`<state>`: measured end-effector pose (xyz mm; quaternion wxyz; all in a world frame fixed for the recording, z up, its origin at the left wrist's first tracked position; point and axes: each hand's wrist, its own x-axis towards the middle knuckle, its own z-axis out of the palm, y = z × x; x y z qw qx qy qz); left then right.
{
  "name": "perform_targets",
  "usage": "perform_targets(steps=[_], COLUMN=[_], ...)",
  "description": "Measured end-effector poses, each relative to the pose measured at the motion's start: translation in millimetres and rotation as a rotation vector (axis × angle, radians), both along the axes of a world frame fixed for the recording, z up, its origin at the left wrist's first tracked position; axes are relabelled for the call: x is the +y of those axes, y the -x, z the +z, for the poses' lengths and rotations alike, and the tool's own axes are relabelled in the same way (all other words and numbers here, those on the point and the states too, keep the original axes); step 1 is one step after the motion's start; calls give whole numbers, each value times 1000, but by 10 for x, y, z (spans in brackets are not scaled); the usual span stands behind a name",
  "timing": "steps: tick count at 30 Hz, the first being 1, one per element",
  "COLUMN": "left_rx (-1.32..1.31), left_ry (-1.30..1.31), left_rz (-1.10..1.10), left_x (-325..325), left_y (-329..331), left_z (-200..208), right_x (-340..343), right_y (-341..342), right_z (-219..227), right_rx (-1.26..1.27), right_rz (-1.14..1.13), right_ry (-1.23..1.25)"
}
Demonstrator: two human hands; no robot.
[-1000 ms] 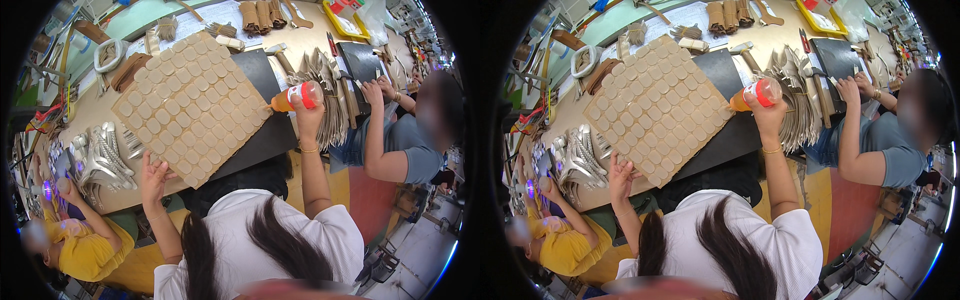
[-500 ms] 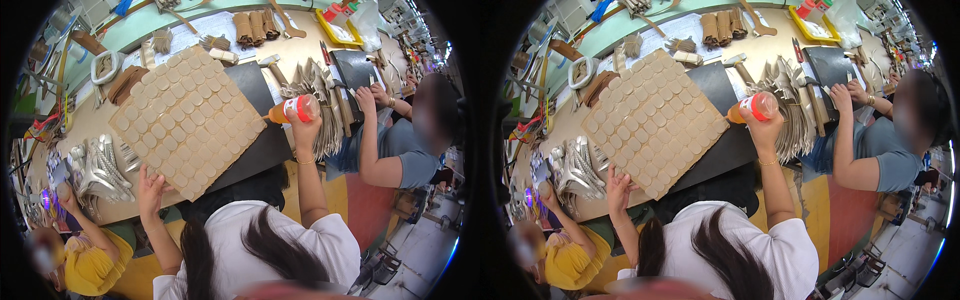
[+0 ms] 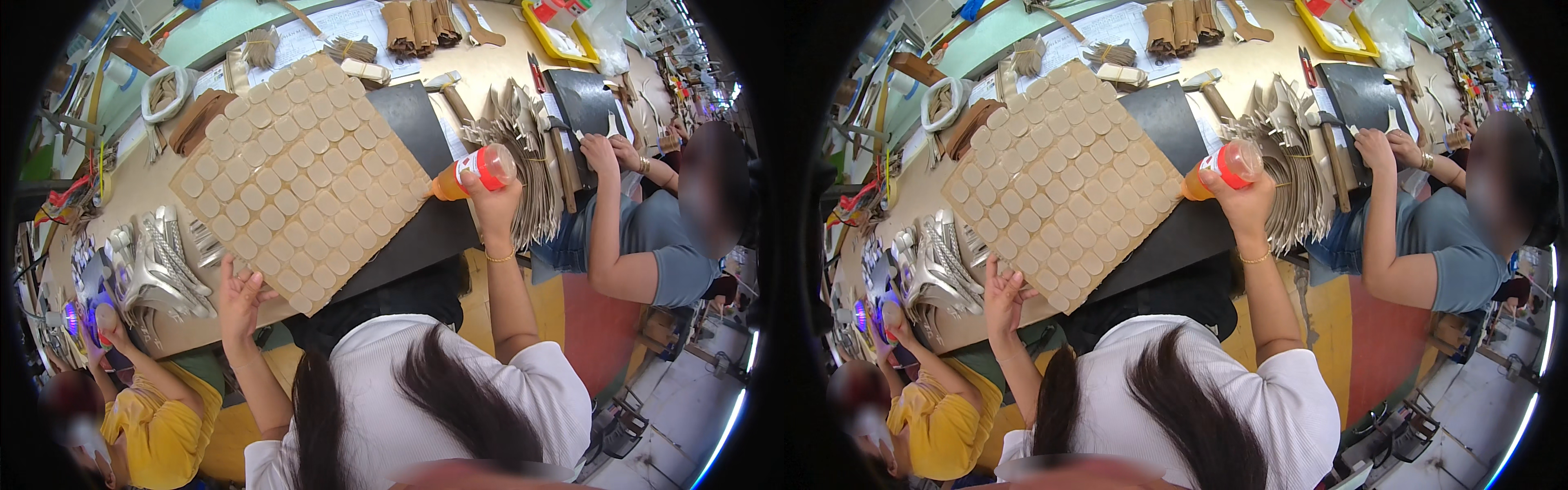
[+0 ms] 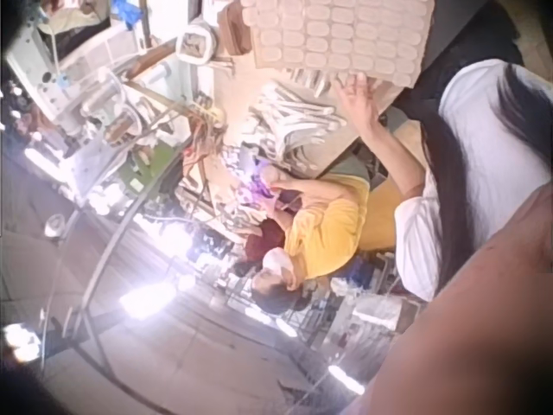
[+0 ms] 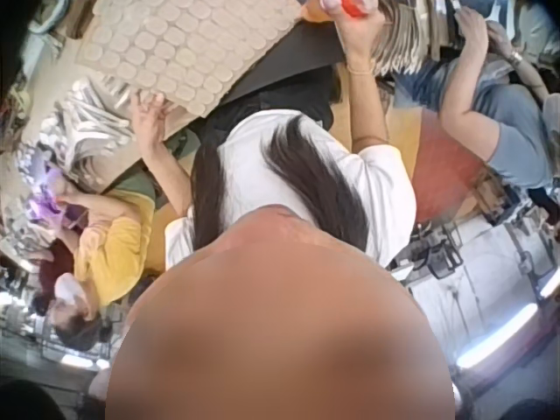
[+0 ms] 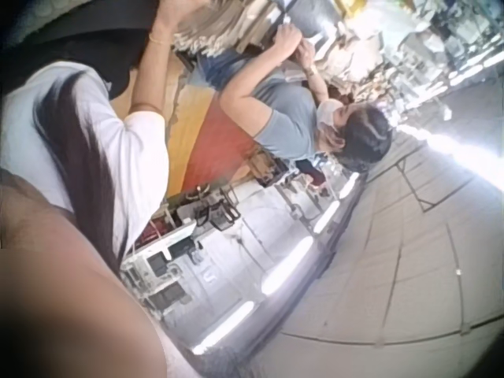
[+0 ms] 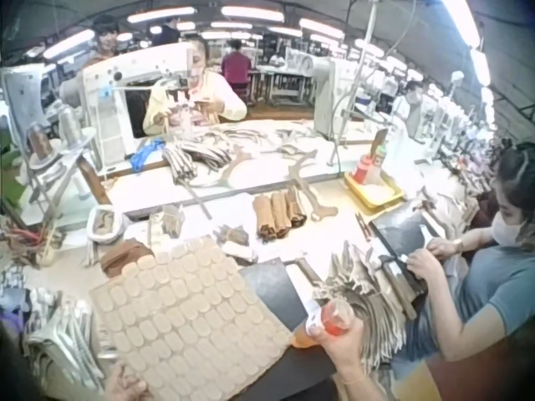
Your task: The person places small circular pieces onto a cardboard sheet, then applies glue from a bottle onto the arranged pieces. The person handles the cardboard and glue bottle throughout the clip.
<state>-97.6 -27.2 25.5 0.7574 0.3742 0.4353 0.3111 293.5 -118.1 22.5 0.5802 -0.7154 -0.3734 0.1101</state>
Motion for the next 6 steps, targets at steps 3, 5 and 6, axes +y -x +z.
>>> perform_targets(steps=[3,5,6], left_rx=[-3,2,3], left_ry=[-3,-10,-9], left_rz=[-5,-3,-11], left_x=[0,4,7], left_y=[16,27,37], left_z=[-23,-42,-49], right_x=[-12,-23,-29], right_y=[-23,-24,-25], right_z=[55,102,127], right_rx=[-93,2,50], right_rz=[-30,-48,-57], right_ry=[-42,-66,-78])
